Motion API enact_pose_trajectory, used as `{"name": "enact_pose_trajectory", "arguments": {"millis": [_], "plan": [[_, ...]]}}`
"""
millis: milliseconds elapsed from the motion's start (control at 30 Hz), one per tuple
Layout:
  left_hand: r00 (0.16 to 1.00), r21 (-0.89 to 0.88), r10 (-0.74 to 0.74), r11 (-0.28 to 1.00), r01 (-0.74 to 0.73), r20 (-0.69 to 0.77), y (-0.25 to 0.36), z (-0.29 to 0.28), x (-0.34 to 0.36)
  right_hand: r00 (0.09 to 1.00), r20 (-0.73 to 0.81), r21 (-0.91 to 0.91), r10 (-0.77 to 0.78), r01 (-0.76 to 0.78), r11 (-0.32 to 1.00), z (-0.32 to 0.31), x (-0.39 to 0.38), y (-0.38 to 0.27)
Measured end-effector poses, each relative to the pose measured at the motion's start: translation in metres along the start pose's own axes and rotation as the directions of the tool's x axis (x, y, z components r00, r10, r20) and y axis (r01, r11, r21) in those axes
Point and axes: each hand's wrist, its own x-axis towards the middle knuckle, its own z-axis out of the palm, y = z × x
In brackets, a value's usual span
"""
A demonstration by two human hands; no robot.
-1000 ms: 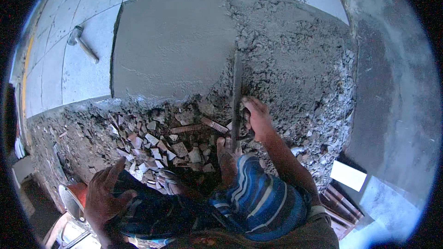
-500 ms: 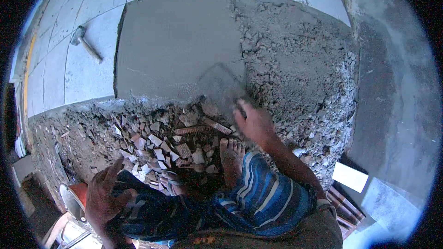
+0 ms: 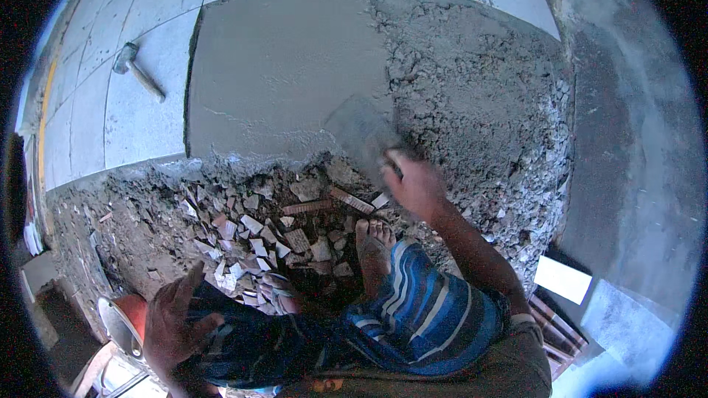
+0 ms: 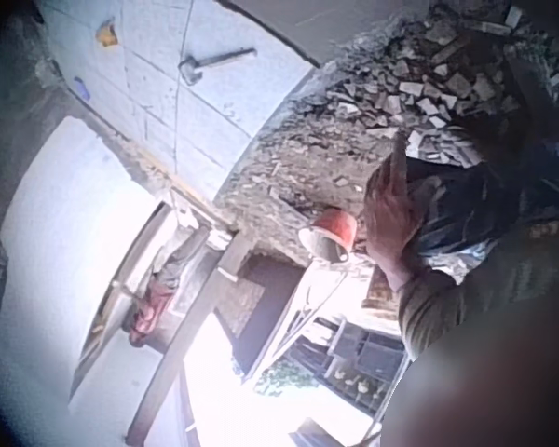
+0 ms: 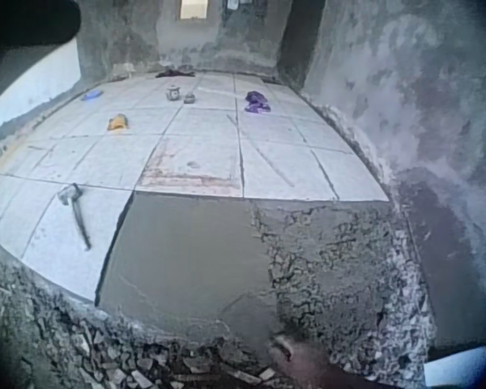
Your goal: Laying floor tiles by spreading cement mixture and securing them with a rubber mallet.
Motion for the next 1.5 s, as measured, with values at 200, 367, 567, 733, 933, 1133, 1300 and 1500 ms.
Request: {"name": "enact_pose_trajectory", "arguments": {"millis": [200, 367, 567, 733, 933, 1133, 1300, 1500], "plan": [[0.999, 0.026, -0.018, 0.999, 0.019, -0.050, -0.007, 0.001, -0.006, 0.990, 0.110, 0.078, -0.093, 0.085, 0.993, -0.006, 0.007, -0.008], [0.998, 0.049, 0.050, 0.998, -0.049, -0.028, -0.009, 0.004, -0.003, 0.996, -0.063, 0.122, -0.064, 0.072, 0.990, -0.017, 0.047, 0.013], [0.999, 0.031, 0.008, 1.000, -0.006, -0.038, -0.008, -0.001, 0.000, 0.858, 0.375, 0.092, -0.351, 0.342, 0.935, 0.003, 0.000, -0.042], [0.999, 0.032, 0.022, 0.999, -0.021, -0.035, -0.003, -0.001, 0.007, 0.982, 0.015, 0.041, -0.191, 0.190, 0.981, 0.001, 0.034, -0.018], [0.999, 0.022, 0.029, 0.999, -0.029, 0.025, -0.006, -0.002, 0.020, 0.890, 0.399, 0.046, -0.221, 0.221, 0.974, -0.011, 0.015, -0.047], [0.998, 0.044, 0.069, 0.997, -0.070, 0.008, -0.002, -0.005, 0.020, 0.923, 0.247, 0.770, 0.294, -0.372, 0.519, -0.013, 0.024, 0.010], [0.999, 0.038, -0.002, 0.999, 0.000, 0.043, -0.006, -0.005, 0.021, 0.832, 0.343, 0.888, 0.436, -0.438, 0.139, -0.029, 0.088, 0.021], [0.979, -0.042, -0.150, 0.987, 0.157, 0.140, -0.006, 0.001, 0.022, 0.854, 0.358, 0.894, 0.377, -0.430, 0.124, -0.009, 0.149, 0.038]]}}
